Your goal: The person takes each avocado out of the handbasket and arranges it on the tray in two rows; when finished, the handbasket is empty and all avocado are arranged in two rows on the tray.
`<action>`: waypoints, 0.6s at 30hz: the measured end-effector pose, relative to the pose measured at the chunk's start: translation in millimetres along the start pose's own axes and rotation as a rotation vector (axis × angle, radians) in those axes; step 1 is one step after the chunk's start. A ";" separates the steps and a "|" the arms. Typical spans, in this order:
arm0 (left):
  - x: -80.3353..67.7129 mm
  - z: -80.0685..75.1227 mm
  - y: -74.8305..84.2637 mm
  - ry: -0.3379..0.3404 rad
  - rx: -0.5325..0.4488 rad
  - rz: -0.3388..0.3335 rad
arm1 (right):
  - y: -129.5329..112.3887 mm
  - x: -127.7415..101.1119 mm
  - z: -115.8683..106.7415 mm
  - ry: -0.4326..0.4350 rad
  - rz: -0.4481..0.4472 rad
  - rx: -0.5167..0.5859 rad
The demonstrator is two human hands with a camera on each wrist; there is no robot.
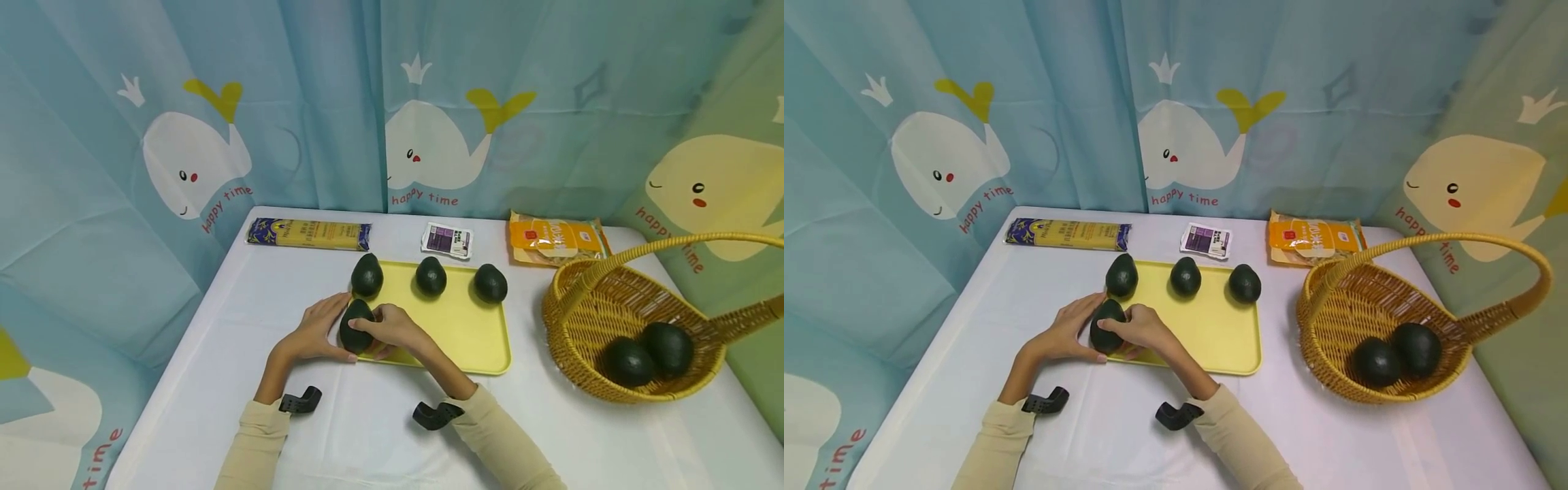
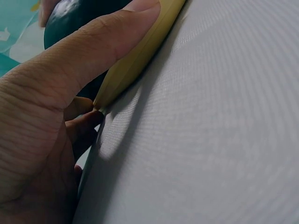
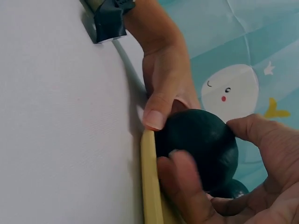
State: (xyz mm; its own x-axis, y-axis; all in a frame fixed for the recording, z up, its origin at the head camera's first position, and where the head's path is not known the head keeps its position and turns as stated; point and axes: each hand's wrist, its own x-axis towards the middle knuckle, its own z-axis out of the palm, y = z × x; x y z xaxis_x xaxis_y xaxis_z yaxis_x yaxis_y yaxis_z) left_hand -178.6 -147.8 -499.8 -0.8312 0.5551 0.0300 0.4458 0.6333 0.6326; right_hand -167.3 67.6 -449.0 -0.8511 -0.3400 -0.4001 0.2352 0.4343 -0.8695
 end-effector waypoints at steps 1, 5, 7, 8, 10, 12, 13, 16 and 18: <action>-0.2 0.0 -0.3 0.000 0.001 -0.002 | -0.1 0.0 -0.1 0.005 0.003 0.009; -1.0 -1.3 0.0 0.000 -0.003 -0.010 | -0.3 -0.1 -4.0 -0.015 0.006 0.029; -1.2 -2.7 1.1 0.003 -0.009 -0.009 | -0.7 0.4 -6.4 -0.037 0.001 0.027; -1.2 -3.4 1.3 0.003 -0.013 -0.007 | -0.7 0.7 -7.2 -0.050 -0.001 0.026; -0.7 -4.4 2.7 0.003 -0.017 0.001 | -0.7 0.5 -8.0 -0.064 -0.002 0.019; 0.1 -4.1 3.2 0.002 -0.009 0.008 | 0.3 -0.2 -8.5 -0.073 0.004 0.020; 0.3 -3.8 3.5 -0.002 -0.009 0.006 | 1.0 -0.4 -8.7 -0.078 0.007 0.022; 0.3 -3.5 4.7 -0.005 -0.016 -0.004 | 2.5 -0.8 -8.7 -0.088 0.011 0.026; -0.2 -3.3 5.5 -0.003 -0.025 -0.011 | 2.5 -0.8 -8.3 -0.090 0.009 0.026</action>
State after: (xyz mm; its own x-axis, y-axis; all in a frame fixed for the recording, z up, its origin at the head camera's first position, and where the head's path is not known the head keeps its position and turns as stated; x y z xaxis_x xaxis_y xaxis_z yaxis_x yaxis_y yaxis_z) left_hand -177.1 -146.2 -493.7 -0.8352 0.5496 0.0210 0.4281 0.6256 0.6522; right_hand -169.9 75.9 -448.5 -0.8036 -0.4102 -0.4313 0.2559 0.4161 -0.8726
